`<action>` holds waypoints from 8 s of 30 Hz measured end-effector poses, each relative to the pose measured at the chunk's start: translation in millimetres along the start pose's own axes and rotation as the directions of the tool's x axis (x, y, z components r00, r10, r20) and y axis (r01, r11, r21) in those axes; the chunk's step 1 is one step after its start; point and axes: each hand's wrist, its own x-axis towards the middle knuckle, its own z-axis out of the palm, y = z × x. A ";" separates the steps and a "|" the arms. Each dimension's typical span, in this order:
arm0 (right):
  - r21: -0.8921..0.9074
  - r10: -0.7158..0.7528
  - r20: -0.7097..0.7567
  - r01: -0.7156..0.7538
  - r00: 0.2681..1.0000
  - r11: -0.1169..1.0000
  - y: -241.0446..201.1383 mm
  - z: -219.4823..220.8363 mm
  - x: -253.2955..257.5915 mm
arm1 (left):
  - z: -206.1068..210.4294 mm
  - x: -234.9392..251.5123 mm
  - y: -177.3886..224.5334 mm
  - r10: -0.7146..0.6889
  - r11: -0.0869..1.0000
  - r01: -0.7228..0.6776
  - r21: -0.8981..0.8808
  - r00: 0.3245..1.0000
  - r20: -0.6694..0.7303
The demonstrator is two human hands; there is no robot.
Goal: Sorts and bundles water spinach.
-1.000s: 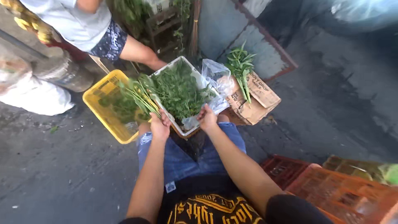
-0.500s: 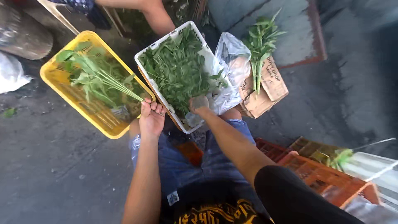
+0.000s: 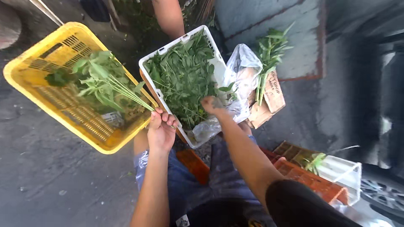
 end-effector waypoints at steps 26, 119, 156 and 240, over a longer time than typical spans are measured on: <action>0.865 0.019 -0.223 0.189 0.975 0.466 -15.9 -65.1 -87.2 | 6.6 -17.1 -14.1 0.116 0.968 -0.089 0.233 0.988 -0.103; 0.599 0.044 -0.669 0.503 0.742 0.624 4.6 -19.8 -148.7 | 122.9 -2.3 -60.4 0.147 0.588 -0.151 0.795 0.986 0.079; 0.827 0.260 -0.216 0.317 0.941 -0.463 46.1 5.0 -234.0 | 113.8 -87.1 -145.0 0.059 0.866 -0.162 0.474 0.973 0.224; 0.708 0.019 -0.458 0.352 0.889 0.613 30.6 -39.6 -30.8 | 23.9 -4.5 -41.9 -0.037 0.877 0.106 0.469 0.987 -0.155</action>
